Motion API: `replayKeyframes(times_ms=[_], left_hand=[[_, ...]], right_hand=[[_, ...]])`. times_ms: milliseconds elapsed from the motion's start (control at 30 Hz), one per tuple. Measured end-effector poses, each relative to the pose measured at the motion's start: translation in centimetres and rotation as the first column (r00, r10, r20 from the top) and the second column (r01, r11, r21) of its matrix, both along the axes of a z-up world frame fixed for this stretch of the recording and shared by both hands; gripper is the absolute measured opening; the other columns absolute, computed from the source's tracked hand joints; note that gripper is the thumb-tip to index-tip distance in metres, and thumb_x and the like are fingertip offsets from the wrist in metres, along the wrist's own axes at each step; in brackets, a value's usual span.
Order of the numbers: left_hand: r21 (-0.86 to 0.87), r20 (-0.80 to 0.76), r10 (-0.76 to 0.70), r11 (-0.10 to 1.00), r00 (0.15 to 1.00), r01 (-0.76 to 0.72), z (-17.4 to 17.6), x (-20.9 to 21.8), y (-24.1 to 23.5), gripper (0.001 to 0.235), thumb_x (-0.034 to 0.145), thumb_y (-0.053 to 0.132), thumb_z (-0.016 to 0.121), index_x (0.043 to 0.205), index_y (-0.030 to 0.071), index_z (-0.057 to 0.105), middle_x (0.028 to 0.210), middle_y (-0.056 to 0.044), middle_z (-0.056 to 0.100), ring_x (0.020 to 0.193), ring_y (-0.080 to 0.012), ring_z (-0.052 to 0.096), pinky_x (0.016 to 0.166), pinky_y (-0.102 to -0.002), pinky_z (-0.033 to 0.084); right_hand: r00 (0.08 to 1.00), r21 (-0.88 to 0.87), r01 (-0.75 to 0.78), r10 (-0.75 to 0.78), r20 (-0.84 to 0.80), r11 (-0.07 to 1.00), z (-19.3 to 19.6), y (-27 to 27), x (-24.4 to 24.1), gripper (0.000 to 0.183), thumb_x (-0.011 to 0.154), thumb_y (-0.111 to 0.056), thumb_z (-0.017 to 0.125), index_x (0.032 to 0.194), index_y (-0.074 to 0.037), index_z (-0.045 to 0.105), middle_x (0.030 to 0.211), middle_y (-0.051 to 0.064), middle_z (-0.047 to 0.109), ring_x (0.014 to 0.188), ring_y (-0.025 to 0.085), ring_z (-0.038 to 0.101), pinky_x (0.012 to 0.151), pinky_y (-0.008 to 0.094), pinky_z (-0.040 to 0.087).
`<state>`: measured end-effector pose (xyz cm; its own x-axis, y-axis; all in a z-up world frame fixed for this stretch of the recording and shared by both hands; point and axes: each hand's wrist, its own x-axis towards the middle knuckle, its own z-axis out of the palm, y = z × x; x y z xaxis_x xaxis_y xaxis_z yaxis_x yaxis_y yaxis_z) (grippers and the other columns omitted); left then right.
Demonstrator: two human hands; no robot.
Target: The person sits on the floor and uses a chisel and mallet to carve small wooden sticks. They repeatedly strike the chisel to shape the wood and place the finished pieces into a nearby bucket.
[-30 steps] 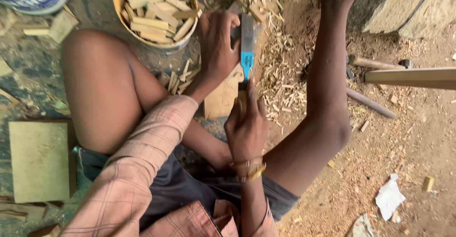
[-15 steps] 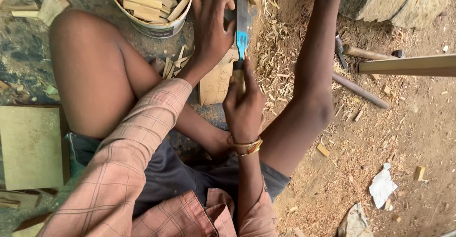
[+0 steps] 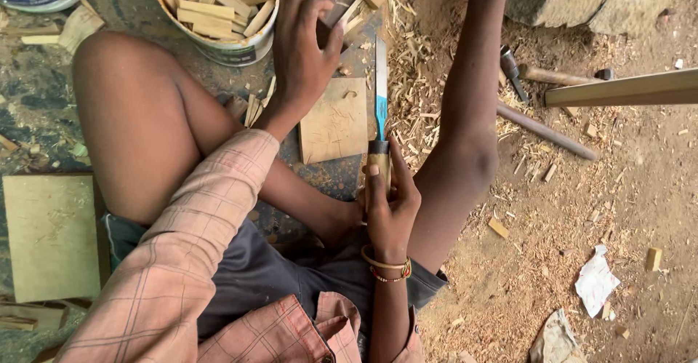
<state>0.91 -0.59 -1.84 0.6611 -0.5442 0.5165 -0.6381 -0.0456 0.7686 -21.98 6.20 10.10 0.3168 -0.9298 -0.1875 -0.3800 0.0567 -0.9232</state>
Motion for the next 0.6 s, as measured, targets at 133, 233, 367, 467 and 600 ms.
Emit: replayKeyframes(times_ms=[133,233,367,467,600], left_hand=[[0.062,0.134,0.052,0.996,0.990,-0.061,0.7,-0.2,-0.5,0.029,0.087,0.016,0.084,0.099,0.007,0.059,0.103,-0.010,0.054,0.095,-0.0287,0.057,0.077,-0.041,0.048],[0.053,0.143,0.077,0.995,0.987,-0.085,0.5,-0.2,-0.7,0.022,0.092,0.007,0.079,0.101,0.007,0.059,0.104,-0.008,0.054,0.097,-0.0273,0.059,0.079,-0.042,0.049],[0.164,0.186,0.056,0.983,0.981,-0.087,-0.6,0.4,-0.4,0.017,0.097,0.007,0.077,0.099,0.003,0.060,0.098,-0.011,0.058,0.088,-0.0260,0.061,0.071,-0.040,0.050],[0.269,0.176,-0.059,0.963,0.983,0.010,-1.9,-0.2,-1.6,0.014,0.098,0.006,0.073,0.105,-0.002,0.063,0.095,-0.014,0.065,0.081,-0.0231,0.064,0.062,-0.033,0.052],[0.299,-0.006,-0.190,0.937,0.982,0.183,-2.4,-2.5,-2.5,0.014,0.096,0.010,0.073,0.100,-0.002,0.066,0.088,-0.014,0.072,0.077,-0.0216,0.067,0.067,-0.033,0.055]], right_hand=[[0.999,-0.031,-0.032,0.031,-0.034,0.999,0.0,-0.1,0.2,0.053,0.101,-0.019,0.064,0.152,-0.008,0.053,0.083,0.000,0.068,0.059,0.002,0.053,0.049,0.021,0.043],[1.000,0.001,-0.018,0.018,-0.011,1.000,-0.3,0.0,0.0,0.054,0.101,-0.019,0.064,0.152,-0.007,0.053,0.082,0.000,0.067,0.058,0.002,0.054,0.049,0.021,0.043],[1.000,0.011,0.002,-0.002,-0.023,1.000,-0.5,-0.2,0.0,0.055,0.100,-0.019,0.065,0.152,-0.007,0.052,0.081,0.000,0.068,0.058,0.002,0.055,0.048,0.021,0.045],[1.000,-0.006,-0.013,0.013,-0.019,1.000,-0.6,-0.3,0.2,0.055,0.100,-0.018,0.066,0.152,-0.007,0.052,0.085,0.000,0.068,0.059,0.002,0.054,0.049,0.021,0.045],[0.999,0.006,0.001,0.000,-0.049,1.000,-0.6,-0.2,0.2,0.055,0.099,-0.017,0.065,0.152,-0.009,0.053,0.083,0.001,0.068,0.059,0.003,0.056,0.049,0.022,0.046]])
